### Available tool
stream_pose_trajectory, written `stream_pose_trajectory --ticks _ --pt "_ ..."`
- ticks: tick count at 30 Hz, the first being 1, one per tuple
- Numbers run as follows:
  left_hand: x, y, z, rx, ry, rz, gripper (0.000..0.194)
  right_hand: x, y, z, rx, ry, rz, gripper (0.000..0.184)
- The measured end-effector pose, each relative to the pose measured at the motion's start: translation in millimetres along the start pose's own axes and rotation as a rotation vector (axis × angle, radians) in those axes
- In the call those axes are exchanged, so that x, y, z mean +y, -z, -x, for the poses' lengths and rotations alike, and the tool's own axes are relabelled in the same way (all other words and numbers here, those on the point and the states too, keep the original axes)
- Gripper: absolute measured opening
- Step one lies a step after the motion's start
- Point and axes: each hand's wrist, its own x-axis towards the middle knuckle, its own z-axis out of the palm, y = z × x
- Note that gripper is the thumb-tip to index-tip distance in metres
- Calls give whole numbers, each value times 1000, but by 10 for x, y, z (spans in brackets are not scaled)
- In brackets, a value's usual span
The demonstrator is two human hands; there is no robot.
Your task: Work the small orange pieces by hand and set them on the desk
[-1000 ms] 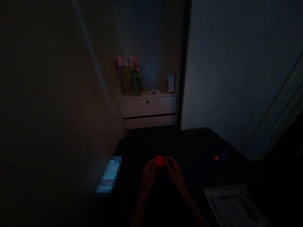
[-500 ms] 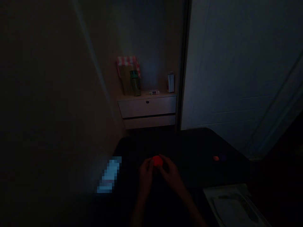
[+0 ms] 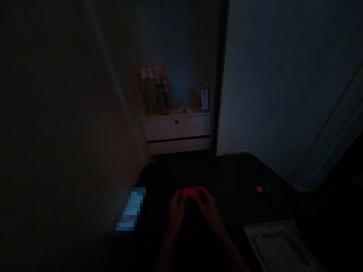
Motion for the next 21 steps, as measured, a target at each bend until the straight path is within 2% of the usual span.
stream_pose_trajectory --ticks 9,13,18,21 --pt "64 -23 23 -91 42 49 44 -76 29 -8 26 -58 -106 38" --pt "73 -12 33 -55 17 31 43 -33 28 -12 20 -80 -74 44" --pt "72 -1 36 -36 -29 -26 45 0 35 6 -37 -39 -37 41" --pt "57 2 38 -35 -18 -51 46 12 47 14 -26 -15 -6 41"
